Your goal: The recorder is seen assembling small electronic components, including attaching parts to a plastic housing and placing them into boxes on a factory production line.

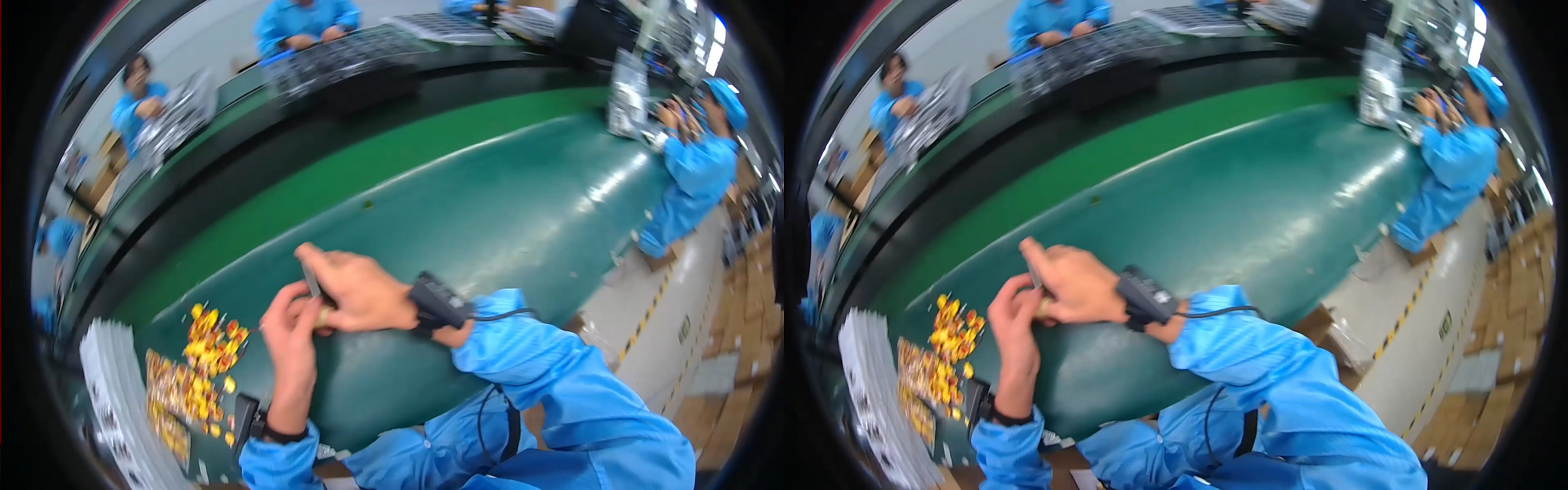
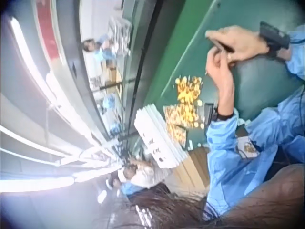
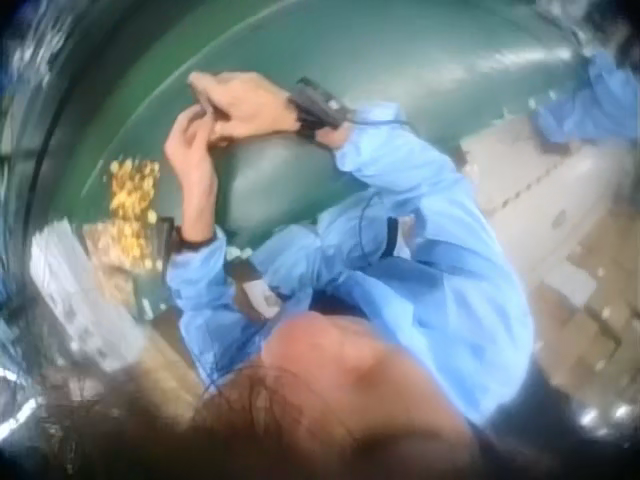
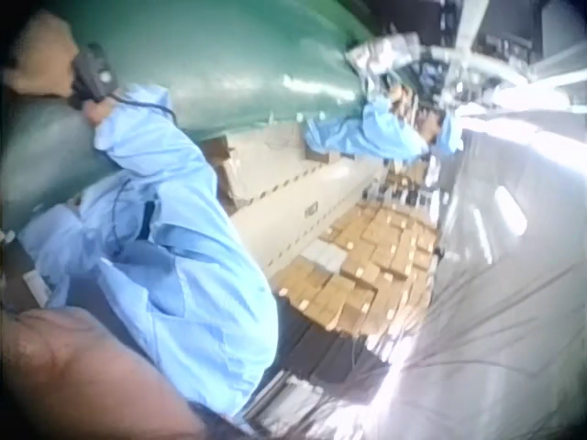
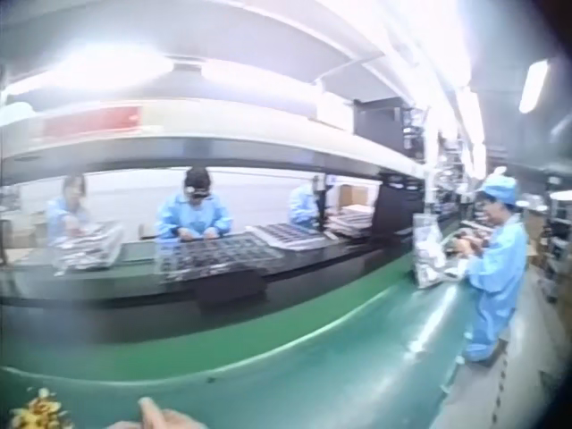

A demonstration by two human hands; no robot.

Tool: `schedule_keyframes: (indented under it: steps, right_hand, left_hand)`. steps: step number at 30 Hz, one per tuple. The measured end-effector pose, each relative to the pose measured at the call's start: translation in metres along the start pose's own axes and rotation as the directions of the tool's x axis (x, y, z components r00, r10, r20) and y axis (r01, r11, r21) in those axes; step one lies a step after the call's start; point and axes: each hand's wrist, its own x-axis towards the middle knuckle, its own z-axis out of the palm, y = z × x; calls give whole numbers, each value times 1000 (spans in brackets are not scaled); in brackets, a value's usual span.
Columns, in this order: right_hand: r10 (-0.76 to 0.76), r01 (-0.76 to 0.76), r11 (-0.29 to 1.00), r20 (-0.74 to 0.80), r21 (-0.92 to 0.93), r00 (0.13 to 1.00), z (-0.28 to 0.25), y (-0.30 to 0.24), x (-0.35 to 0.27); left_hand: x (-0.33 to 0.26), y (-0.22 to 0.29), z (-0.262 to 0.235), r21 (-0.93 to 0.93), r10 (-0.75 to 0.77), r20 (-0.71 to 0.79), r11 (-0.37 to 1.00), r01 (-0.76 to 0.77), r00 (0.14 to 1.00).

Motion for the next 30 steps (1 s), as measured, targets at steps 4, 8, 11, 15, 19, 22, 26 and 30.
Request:
schedule_keyframes:
  steps: [4,8,11,15,19,22,26,30]
  right_hand:
    - [-37,35,997,-34,-66,999,-6,3,-3]
    - [-20,19,997,-21,-78,1000,-2,4,-2]
    - [-28,27,997,-9,-76,1000,0,5,-1]
    - [-6,8,999,37,-47,999,0,4,1]
    - [26,-26,999,10,-20,1000,1,3,-1]
    - [18,-18,1000,-1,-13,1000,0,2,0]
    - [-57,56,998,-11,-27,998,-1,-3,0]
    - [-106,105,993,-21,-59,994,-2,-7,0]
  left_hand:
    - [2,2,5,-37,3,46,999,-1,999]
    - [1,-1,4,-59,6,31,998,-5,999]
    - [0,-2,2,-55,15,28,998,-13,999]
    - [0,-3,0,-46,20,31,999,-18,999]
    - [0,-3,1,-21,33,37,999,-32,999]
    - [1,0,2,-24,45,13,999,-45,999]
    - [0,0,3,13,20,-22,1000,-20,1000]
    - [0,-1,3,42,16,-29,999,-15,999]
